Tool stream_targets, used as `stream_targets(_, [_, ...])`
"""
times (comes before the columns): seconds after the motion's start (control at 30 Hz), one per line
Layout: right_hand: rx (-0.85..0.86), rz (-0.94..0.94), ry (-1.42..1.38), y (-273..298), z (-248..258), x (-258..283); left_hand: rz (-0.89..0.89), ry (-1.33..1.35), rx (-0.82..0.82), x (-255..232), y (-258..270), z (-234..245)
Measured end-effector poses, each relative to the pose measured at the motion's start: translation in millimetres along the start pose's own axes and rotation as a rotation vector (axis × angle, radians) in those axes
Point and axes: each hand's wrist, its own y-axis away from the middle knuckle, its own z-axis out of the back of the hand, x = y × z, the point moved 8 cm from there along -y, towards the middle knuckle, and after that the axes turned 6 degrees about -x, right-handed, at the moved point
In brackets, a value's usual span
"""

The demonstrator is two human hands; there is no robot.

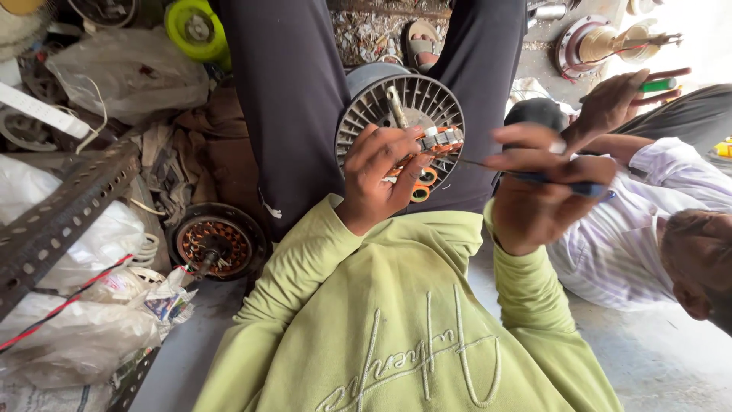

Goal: Replacing or repairing wires and components in a ceiling fan motor stator.

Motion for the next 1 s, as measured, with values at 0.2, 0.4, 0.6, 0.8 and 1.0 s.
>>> stream_targets(0.2, [-0.349,-0.100,0.003,37,75,-52,-0.102,-0.128,0.033,-4,0,3])
stream_targets(0.4, [-0.060,-0.099,0.416,77,54,-75,-0.169,-0.178,0.052,-9,-9,7])
stream_targets(0.6, [0.364,0.041,0.626,95,37,-80,0.482,0.170,0.316,45,-52,-5])
stream_targets(0.8, [0.653,0.050,0.490,53,8,-72,0.761,0.304,0.725,67,-50,-38])
stream_targets(1.0, [0.469,-0.006,0.382,39,10,-71,0.660,0.294,0.770,54,-48,-42])
